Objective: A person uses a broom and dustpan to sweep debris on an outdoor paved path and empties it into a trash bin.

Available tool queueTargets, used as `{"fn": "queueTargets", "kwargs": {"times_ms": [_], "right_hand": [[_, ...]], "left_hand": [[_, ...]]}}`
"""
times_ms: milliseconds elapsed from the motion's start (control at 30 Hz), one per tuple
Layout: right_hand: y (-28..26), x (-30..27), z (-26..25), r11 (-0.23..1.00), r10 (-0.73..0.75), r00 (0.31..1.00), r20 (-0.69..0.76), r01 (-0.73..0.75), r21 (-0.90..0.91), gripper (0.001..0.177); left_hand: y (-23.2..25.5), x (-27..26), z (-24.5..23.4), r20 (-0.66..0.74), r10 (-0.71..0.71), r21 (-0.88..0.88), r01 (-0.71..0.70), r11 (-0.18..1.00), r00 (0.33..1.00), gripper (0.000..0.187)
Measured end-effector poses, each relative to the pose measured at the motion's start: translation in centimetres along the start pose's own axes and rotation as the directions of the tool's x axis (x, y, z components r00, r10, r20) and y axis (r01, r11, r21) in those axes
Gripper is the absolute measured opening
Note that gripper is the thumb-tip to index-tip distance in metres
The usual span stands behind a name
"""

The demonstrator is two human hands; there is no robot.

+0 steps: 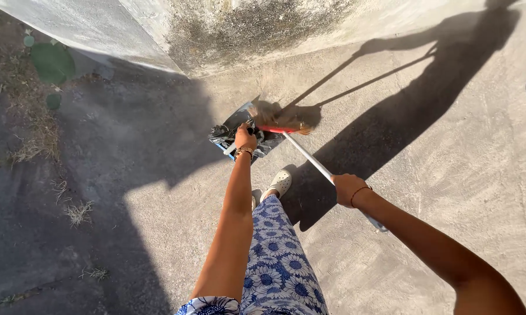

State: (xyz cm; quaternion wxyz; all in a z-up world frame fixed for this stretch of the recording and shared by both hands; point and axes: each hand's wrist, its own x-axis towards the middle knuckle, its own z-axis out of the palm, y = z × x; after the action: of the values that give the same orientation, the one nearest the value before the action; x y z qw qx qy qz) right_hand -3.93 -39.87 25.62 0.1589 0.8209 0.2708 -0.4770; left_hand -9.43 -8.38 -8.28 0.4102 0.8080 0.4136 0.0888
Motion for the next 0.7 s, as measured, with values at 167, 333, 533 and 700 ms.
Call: {"fn": "queueTargets", "kwargs": {"times_ms": [167,333,533,700], "right_hand": [[2.3,-7.3,-1.7,0.998,0.059,0.998,0.011,-0.059,0.035,0.055],[1.0,1.1,1.2,0.971,0.180,0.976,-0.121,-0.157,0.178,0.051],[-4.9,2.6,6.9,0.990,0.138,0.986,-0.088,-0.136,0.027,0.039],[-2.2,-6.4,7.1,0.965,0.007,1.000,-0.022,-0.001,0.263,0.061]], "left_hand": [[-0.8,-0.7,-7.4,-0.069,-0.095,-0.066,0.091,0.994,0.993,0.019],[0.6,0.6,-12.2,-0.071,-0.120,-0.077,0.115,0.990,0.990,0.013],[-1.1,0.5,-8.8,-0.044,-0.103,0.067,0.105,0.992,0.994,0.011],[-3.2,-1.9,-7.1,-0.039,-0.088,0.096,0.091,0.991,0.995,0.018]]}}
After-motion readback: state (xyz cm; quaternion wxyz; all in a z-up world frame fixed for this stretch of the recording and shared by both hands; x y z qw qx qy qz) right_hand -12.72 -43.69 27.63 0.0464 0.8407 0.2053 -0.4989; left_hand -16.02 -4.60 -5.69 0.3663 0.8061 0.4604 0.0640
